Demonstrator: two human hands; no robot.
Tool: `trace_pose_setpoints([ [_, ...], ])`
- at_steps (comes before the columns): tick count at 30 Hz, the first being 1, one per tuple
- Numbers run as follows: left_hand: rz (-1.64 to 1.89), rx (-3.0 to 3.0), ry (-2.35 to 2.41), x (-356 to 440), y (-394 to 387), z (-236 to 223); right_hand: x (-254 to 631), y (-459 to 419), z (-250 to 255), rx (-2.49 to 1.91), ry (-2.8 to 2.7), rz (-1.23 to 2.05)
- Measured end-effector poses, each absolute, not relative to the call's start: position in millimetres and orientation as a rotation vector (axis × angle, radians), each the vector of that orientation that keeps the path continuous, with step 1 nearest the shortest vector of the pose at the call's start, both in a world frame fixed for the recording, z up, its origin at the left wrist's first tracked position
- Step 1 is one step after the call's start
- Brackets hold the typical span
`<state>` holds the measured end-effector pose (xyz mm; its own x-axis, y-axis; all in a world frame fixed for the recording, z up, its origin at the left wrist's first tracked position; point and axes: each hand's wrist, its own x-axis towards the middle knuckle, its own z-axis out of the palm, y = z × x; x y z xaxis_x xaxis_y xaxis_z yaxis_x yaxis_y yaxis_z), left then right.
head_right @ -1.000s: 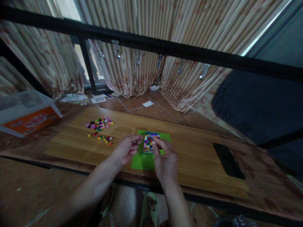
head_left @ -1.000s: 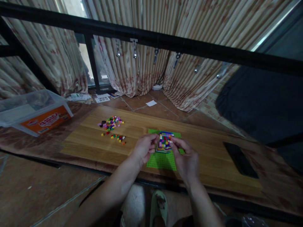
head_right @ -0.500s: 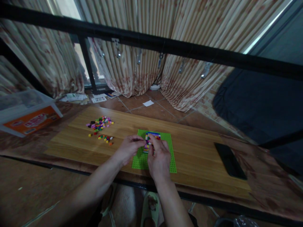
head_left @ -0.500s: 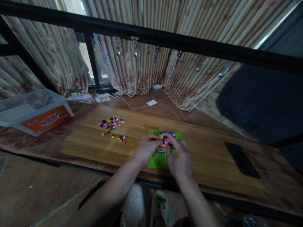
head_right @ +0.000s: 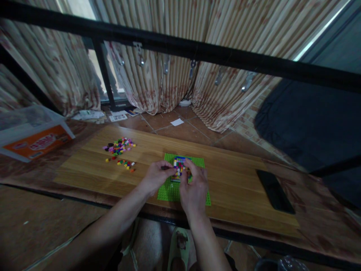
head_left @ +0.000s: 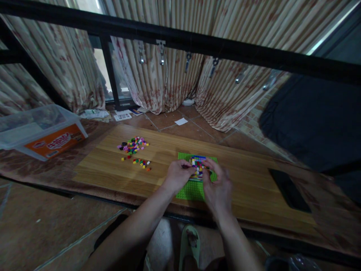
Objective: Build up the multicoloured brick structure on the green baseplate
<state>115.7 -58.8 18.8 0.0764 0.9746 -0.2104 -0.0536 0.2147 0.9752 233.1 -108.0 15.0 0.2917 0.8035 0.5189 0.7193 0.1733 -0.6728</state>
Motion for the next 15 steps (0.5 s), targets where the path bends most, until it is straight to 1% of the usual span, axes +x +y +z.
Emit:
trace_pose_setpoints([
  [6,1.038,1.073,1.21,115,-60,19,238,-102,9,-1.615,-1.275,0.264],
  [12,1.039,1.119,1.214,116,-59,17,236,-96,1,-1.656,-1.232,0.279],
  [15,1.039,1.128,1.213,116,-59,15,235,-95,-2,-1.638,-1.142,0.396],
])
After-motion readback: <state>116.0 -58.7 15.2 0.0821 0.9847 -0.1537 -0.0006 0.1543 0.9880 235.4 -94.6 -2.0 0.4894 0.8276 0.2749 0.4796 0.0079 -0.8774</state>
